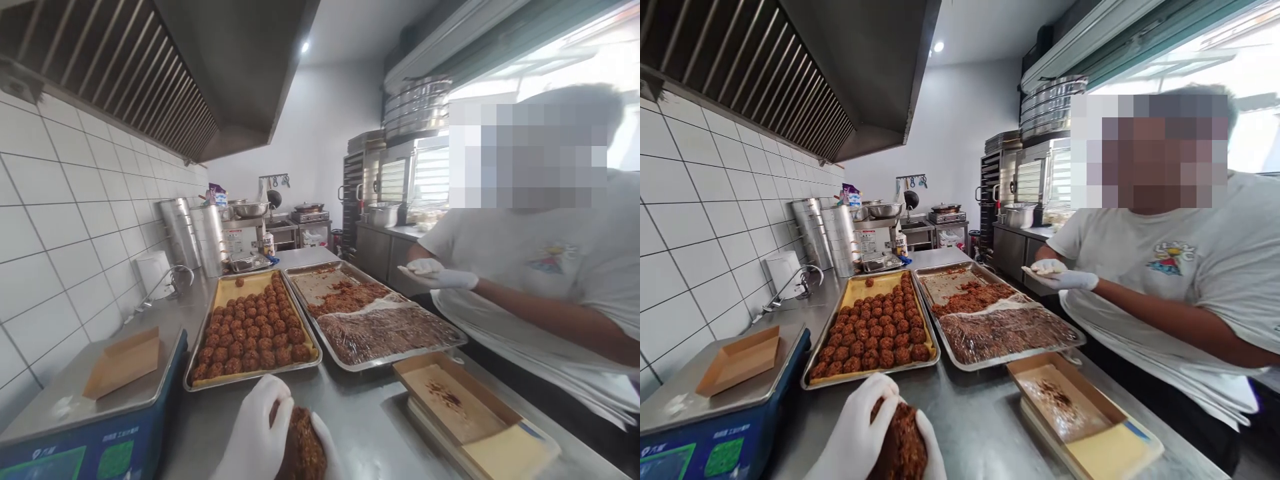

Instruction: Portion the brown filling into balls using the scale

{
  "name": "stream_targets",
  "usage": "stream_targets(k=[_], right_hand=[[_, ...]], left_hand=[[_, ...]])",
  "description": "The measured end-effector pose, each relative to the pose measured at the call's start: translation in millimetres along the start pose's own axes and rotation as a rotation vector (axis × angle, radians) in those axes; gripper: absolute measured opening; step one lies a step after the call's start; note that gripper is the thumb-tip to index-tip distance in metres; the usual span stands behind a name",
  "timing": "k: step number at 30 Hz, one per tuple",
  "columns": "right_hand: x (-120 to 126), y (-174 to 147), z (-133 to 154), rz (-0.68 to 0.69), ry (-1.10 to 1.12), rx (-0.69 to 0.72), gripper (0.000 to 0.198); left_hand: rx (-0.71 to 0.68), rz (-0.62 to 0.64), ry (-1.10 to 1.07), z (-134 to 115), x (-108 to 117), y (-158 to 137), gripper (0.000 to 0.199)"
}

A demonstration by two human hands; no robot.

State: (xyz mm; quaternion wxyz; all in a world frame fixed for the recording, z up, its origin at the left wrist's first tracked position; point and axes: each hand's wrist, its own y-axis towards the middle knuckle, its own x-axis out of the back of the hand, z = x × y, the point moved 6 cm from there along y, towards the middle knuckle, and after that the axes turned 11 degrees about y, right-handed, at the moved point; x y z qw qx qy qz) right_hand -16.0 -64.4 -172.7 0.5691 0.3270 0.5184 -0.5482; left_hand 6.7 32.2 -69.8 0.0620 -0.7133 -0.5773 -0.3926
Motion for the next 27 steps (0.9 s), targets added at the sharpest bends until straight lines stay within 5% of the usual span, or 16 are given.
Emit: stream_targets(k=[5,9,18,23,27], right_hand=[[1.5,-0.5,-9.5,0.031,0.096,0.003,0.047],[4.9,1.6,-11.7,0.057,0.142,-0.002,0.048],[27.6,7.5,-17.7,-0.008,0.158,-0.119,0.048],[18.6,10.9,-9.3,-0.063,0.047,-0.078,0.045],[4.0,8.1,-11.2,-0.009,0.071,-0.128,0.06]], left_hand=[[0.106,0.196,0.285,6.1,8.1,-6.4,0.029],[0.161,0.181,0.529,16.6,-0.4,-3.6,0.029],[0.174,-0.028,0.189,41.2,-16.3,2.2,0.027],[0.207,-0.172,0.03,33.1,-0.4,6.9,0.035],[0.139,0.049,0.086,10.5,16.7,8.5,0.018]])
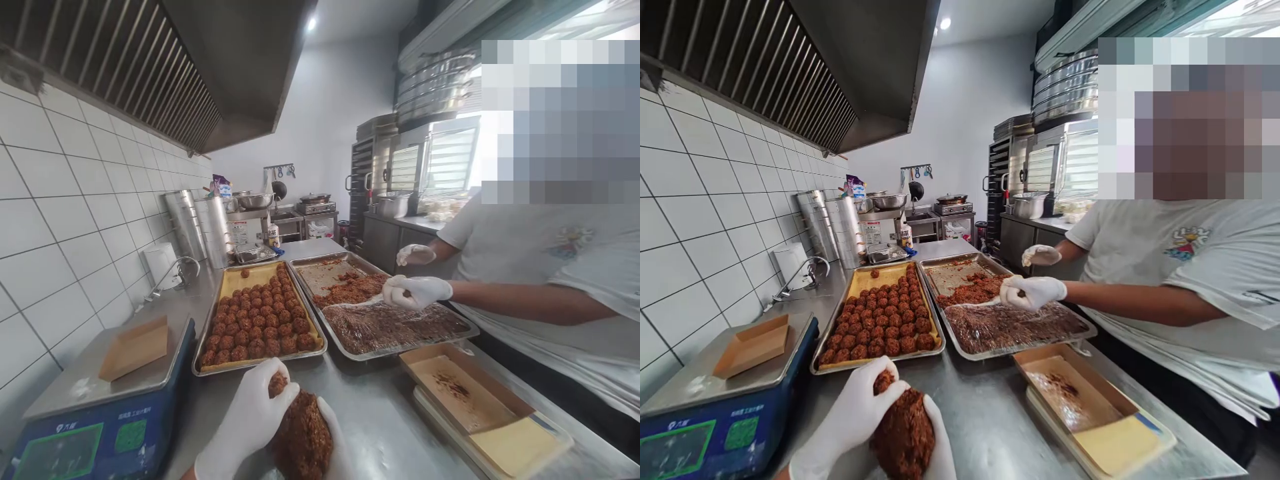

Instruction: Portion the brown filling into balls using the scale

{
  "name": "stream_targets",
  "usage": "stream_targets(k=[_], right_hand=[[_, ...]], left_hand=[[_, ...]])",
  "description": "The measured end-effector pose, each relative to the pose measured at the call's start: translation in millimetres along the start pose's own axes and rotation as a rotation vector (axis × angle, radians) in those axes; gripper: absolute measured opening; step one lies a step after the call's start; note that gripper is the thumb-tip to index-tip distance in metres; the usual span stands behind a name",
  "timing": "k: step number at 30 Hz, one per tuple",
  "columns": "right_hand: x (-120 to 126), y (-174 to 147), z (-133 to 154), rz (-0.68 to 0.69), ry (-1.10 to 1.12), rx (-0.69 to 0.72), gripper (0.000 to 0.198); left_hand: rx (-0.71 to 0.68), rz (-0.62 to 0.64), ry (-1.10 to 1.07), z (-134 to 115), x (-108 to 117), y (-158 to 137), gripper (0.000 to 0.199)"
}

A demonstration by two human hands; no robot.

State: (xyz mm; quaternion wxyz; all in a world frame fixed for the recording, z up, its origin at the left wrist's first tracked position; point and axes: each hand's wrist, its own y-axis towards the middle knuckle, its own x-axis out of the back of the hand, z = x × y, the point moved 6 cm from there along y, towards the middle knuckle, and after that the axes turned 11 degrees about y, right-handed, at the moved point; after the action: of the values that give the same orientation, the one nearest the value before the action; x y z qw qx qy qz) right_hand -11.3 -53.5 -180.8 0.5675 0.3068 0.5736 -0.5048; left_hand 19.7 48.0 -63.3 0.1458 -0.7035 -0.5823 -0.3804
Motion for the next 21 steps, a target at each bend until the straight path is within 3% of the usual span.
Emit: stream_targets(k=[2,4,8,12,15,19,21], right_hand=[[-3.8,-5.0,0.2,0.007,0.007,0.008,0.059],[-5.0,-10.3,1.1,0.0,0.013,0.016,0.056],[-0.8,-12.8,-0.2,-0.018,0.099,0.008,0.046],[0.0,-5.1,-6.6,0.076,0.176,-0.045,0.042],[-1.5,-2.9,-5.8,0.075,0.14,-0.011,0.047],[-3.0,-7.9,-3.9,-0.022,0.079,0.008,0.054],[-1.5,-9.8,-1.6,-0.081,0.019,0.028,0.057]], left_hand=[[-0.038,0.106,0.114,-7.2,12.5,-5.3,0.007],[-0.033,0.187,0.187,-6.8,21.1,-10.1,0.007],[0.018,0.302,0.108,9.1,15.9,-12.0,0.011],[0.144,0.289,-0.224,30.0,9.3,-8.6,0.012],[0.292,0.287,-0.543,42.5,15.6,-10.3,0.027],[0.429,0.108,-0.879,64.2,36.9,-17.4,0.065],[0.489,-0.007,-1.113,77.3,45.0,-24.6,0.063]])
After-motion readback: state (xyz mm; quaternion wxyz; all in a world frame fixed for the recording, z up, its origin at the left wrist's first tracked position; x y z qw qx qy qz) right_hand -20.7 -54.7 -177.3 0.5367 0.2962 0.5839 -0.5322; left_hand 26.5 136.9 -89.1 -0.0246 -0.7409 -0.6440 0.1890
